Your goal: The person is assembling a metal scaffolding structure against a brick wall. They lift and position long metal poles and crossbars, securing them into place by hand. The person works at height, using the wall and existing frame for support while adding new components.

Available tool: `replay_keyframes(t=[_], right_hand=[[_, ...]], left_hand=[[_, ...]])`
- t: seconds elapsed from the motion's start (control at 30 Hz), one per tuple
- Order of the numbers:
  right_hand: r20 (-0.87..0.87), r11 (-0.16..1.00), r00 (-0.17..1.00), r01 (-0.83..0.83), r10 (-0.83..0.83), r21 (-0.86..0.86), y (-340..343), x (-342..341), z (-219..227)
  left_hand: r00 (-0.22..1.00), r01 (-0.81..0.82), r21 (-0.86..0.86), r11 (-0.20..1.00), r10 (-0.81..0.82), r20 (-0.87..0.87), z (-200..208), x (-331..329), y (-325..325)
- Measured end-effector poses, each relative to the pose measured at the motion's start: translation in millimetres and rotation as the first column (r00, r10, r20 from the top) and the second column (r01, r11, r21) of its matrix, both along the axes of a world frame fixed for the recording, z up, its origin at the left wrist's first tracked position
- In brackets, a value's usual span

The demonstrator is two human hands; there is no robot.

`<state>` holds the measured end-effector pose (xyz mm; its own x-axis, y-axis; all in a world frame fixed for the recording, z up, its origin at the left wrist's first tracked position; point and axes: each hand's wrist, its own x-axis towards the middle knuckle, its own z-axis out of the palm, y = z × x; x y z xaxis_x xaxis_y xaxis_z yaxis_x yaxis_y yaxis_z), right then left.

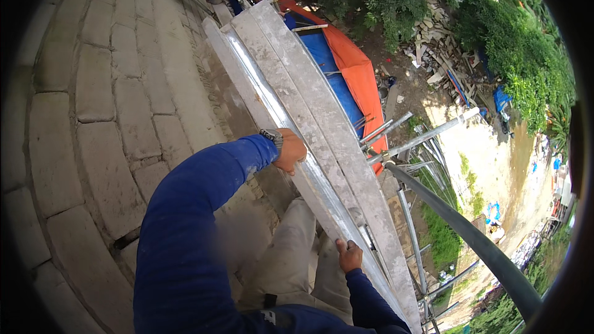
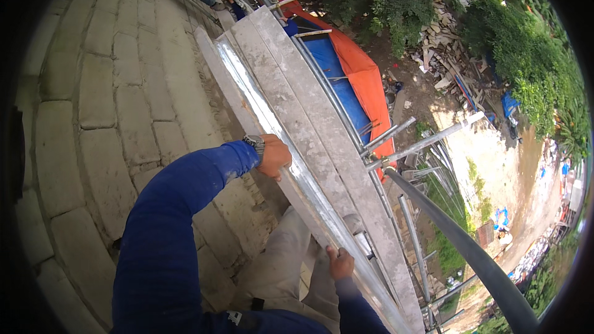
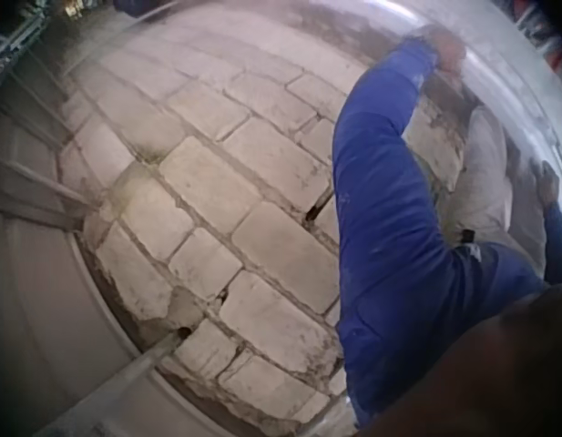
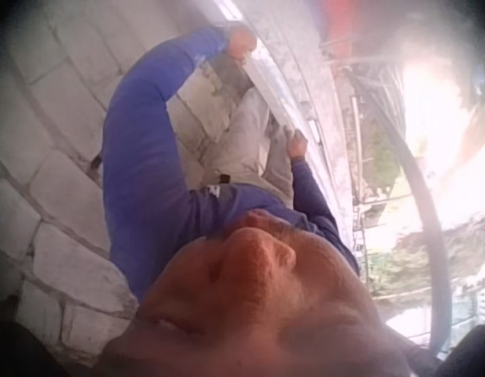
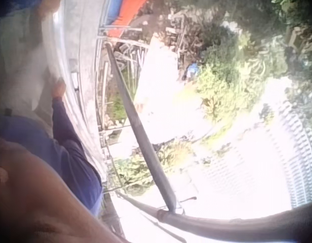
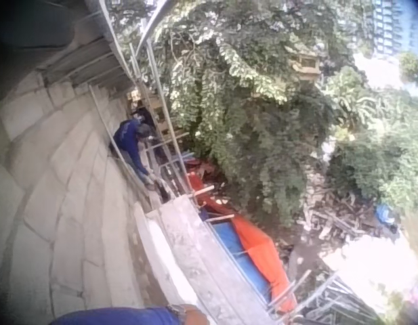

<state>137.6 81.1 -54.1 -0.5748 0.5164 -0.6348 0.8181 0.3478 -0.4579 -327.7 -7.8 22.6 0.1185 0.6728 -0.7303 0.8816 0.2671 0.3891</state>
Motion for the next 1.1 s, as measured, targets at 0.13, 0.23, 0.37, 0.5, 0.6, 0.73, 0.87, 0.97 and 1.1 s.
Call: replay_keyframes(t=[0.13,0.23,0.37,0.5,0.6,0.73,0.87,0.97,1.1], right_hand=[[-0.056,0.997,0.998,-0.034,0.038,0.067,3.4,-0.5,-0.2],[-0.020,0.999,1.000,0.001,0.000,0.042,9.1,-5.6,2.6],[-0.030,1.000,1.000,-0.005,0.006,0.028,17.6,-2.9,7.1],[-0.103,0.998,0.995,0.002,0.004,0.058,17.2,0.9,6.9],[-0.111,0.999,0.994,0.004,0.000,0.037,21.4,1.7,10.9],[-0.169,0.995,0.985,-0.002,-0.016,-0.104,36.4,19.8,19.0],[-0.169,0.994,0.983,0.050,-0.066,-0.100,58.4,122.6,12.9],[-0.091,0.990,0.986,-0.137,0.138,0.014,80.2,228.0,5.4],[0.151,0.987,0.976,-0.149,0.158,-0.068,85.3,290.3,25.6]], left_hand=[[0.992,0.122,0.020,0.992,-0.121,-0.037,-3.9,34.8,15.5],[0.982,0.184,0.177,0.967,-0.187,-0.001,-5.6,110.6,34.8],[0.987,0.069,0.255,0.964,-0.104,0.124,-41.9,222.8,50.4],[0.983,0.045,0.103,0.994,-0.063,0.174,-32.0,249.1,64.6],[0.983,0.038,0.154,0.987,-0.065,0.172,-35.7,248.8,64.3],[0.981,0.028,0.150,0.988,-0.055,0.185,-25.0,245.7,61.8],[0.979,0.030,0.157,0.987,-0.061,0.196,-18.9,247.5,62.7],[0.980,0.037,0.131,0.991,-0.062,0.187,-9.1,247.8,68.3],[0.976,0.039,0.171,0.985,-0.075,0.206,-7.1,247.2,70.1]])
